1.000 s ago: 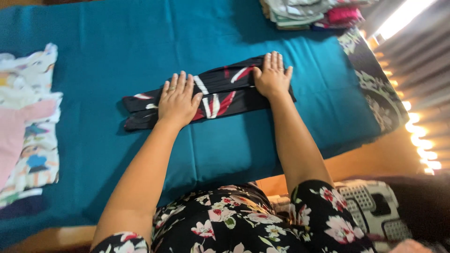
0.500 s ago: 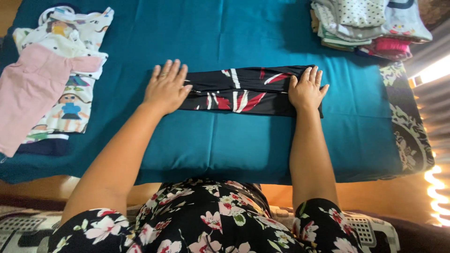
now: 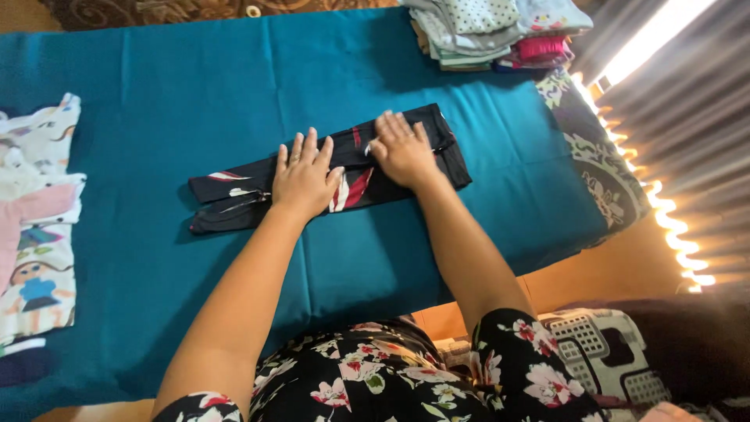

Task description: Folding children's clothes on a flat surface.

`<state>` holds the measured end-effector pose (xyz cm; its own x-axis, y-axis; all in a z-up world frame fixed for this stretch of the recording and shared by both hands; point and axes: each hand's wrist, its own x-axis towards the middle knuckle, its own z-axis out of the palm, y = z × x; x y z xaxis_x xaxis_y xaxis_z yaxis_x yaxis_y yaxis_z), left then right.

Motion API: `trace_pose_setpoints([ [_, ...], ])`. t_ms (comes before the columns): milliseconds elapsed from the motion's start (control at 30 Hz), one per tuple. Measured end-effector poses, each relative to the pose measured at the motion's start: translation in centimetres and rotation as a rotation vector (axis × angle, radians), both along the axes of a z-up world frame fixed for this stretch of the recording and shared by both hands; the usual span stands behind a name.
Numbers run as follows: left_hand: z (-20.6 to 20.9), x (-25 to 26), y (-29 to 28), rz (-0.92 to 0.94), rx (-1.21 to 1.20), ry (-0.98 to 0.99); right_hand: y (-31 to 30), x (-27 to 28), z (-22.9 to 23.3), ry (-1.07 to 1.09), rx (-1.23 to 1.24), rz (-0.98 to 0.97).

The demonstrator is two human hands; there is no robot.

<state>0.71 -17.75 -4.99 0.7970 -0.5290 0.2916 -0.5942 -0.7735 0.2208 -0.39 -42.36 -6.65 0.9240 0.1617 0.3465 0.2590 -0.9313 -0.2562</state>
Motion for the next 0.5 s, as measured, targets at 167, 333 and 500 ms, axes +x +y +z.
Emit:
trace_pose_setpoints([
  [167, 0.4, -0.4, 0.1, 0.031, 0.019, 0.042, -5.3, 1.1, -0.2, 0.088, -0.15, -0.334],
  [333, 0.6, -0.4, 0.3, 0.036, 0.005, 0.045, -9.3, 1.1, -1.4, 0.016, -0.002, -0.476],
  [500, 0.8, -0.5, -0.1, 0.034, 0.005, 0.055, -7.0, -3.6, 4.6, 0.145, 0.096, -0.778],
])
